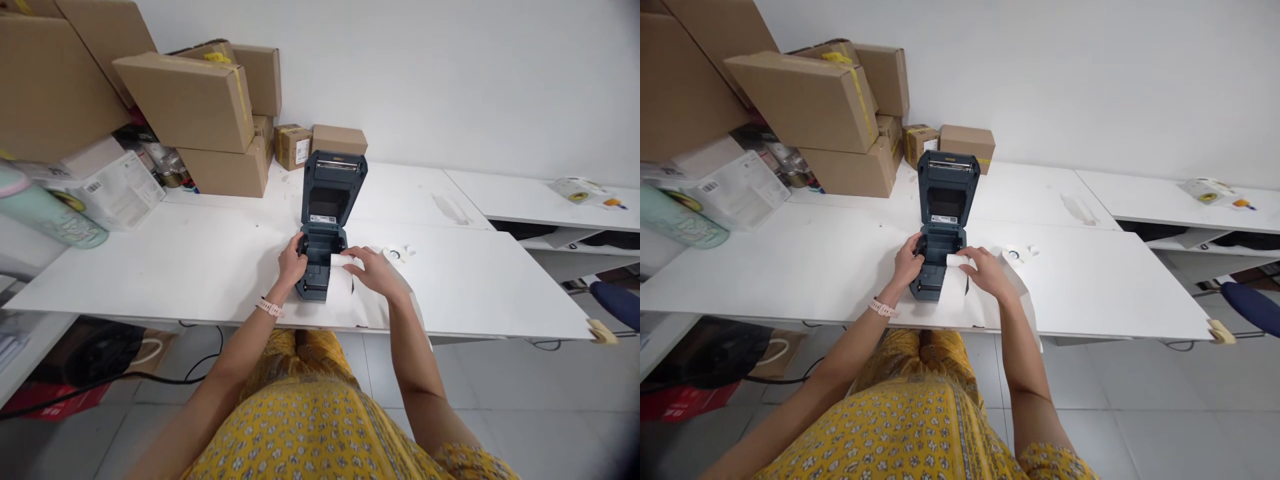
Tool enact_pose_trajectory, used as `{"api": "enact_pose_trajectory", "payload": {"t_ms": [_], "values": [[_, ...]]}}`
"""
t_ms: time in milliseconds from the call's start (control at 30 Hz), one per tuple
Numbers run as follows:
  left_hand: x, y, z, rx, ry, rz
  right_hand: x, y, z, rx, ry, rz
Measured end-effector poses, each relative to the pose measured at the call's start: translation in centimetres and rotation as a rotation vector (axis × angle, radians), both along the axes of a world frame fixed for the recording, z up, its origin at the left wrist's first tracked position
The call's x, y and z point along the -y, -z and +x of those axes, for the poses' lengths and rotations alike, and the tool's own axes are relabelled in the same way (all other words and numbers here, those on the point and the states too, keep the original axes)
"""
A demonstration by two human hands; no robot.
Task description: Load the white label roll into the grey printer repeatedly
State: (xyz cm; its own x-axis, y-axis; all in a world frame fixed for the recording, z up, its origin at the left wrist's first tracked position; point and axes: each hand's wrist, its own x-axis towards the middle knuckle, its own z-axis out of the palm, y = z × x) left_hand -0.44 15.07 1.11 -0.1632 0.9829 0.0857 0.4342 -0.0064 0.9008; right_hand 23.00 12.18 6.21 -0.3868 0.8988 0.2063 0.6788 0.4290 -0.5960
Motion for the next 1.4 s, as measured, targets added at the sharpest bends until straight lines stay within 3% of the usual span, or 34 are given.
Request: {"api": "enact_pose_trajectory", "payload": {"t_ms": [100,167,333,467,600,900,1033,1233,1400], "values": [[0.3,-0.2,0.0,0.036,-0.005,-0.015,-1.3,-1.5,-1.2,0.09,-0.108,0.02],[0.5,-0.1,-0.1,0.1,-0.013,-0.011,-2.7,-1.5,-2.4,0.088,-0.178,0.033],[0.1,1.2,-0.2,0.227,0.008,0.04,-5.6,0.5,-4.9,0.213,-0.222,0.043],[-0.6,2.2,0.0,0.372,0.065,0.075,-6.1,1.7,-5.3,0.296,-0.257,0.049],[-0.8,2.4,0.1,0.46,0.093,0.078,-5.9,2.2,-5.1,0.31,-0.294,0.086],[-0.7,2.2,0.0,0.46,0.099,0.067,-4.3,2.8,-3.9,0.186,-0.341,0.074],[-0.7,2.3,0.1,0.452,0.087,0.079,-3.4,2.6,-3.3,0.14,-0.344,0.036],[-0.6,2.3,0.1,0.449,0.088,0.1,-1.2,1.4,-2.3,0.05,-0.487,-0.07],[-0.6,2.5,0.2,0.458,0.071,0.113,1.3,1.7,-3.3,0.0,-0.385,0.004]]}}
